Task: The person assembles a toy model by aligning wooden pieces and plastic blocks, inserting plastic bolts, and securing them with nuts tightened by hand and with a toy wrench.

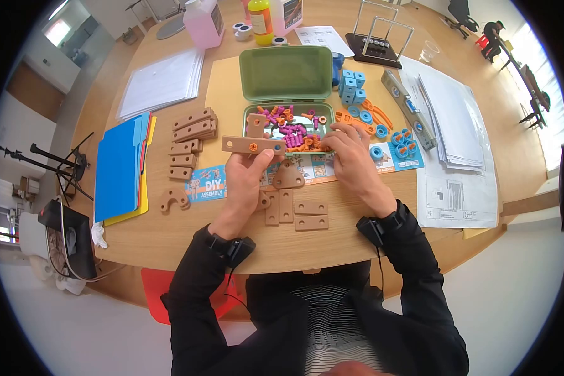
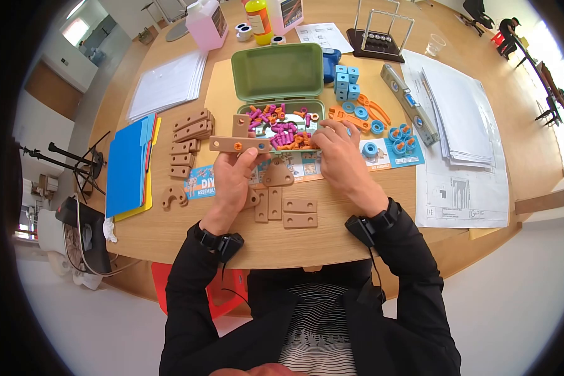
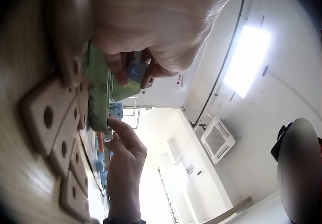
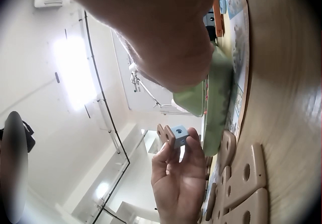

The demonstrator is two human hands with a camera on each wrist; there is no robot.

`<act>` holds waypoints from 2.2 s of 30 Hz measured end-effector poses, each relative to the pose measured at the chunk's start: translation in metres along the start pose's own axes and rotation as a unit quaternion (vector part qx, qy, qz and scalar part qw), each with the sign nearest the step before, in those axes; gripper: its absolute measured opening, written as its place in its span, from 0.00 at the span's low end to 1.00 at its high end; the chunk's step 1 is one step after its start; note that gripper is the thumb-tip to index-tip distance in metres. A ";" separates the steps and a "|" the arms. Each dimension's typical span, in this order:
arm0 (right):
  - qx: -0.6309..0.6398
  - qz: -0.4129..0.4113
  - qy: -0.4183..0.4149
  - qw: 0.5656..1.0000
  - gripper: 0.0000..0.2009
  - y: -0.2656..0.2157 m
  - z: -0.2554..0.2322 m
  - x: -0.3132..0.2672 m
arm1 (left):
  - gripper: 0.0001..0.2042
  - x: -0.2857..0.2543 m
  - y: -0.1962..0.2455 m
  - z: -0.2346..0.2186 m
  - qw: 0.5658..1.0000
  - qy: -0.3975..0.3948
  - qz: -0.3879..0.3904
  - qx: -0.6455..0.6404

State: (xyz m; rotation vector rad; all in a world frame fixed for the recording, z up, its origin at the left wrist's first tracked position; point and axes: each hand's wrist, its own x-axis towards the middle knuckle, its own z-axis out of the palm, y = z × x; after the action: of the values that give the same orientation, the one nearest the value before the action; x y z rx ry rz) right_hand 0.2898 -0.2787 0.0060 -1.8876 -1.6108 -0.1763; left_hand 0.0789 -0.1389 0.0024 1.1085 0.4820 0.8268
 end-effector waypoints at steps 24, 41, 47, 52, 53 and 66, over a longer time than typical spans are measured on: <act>0.006 -0.014 -0.041 0.999 0.19 -0.013 0.007 0.006 | 0.14 0.005 -0.005 -0.008 0.999 0.032 0.034 -0.002; 0.014 -0.053 -0.051 0.997 0.22 -0.023 0.015 0.008 | 0.15 0.006 -0.002 -0.009 0.993 0.094 0.070 -0.015; -0.011 -0.072 -0.094 0.993 0.23 -0.039 0.026 0.018 | 0.15 0.006 -0.004 -0.010 0.994 0.092 0.058 -0.006; -0.075 -0.103 -0.083 0.988 0.24 -0.044 0.030 0.023 | 0.15 0.007 -0.006 -0.011 0.993 0.090 0.066 -0.023; -0.074 -0.104 -0.082 0.988 0.24 -0.044 0.031 0.023 | 0.15 0.007 -0.005 -0.010 0.993 0.091 0.066 -0.023; 0.000 -0.068 -0.058 0.996 0.19 -0.039 0.031 0.024 | 0.14 0.006 -0.003 -0.010 0.994 0.093 0.052 0.003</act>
State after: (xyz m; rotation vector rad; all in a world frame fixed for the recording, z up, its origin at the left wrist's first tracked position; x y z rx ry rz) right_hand 0.2501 -0.2398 0.0088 -1.8180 -1.8179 -0.1251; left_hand 0.0765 -0.1293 -0.0042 1.0748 0.5866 1.0271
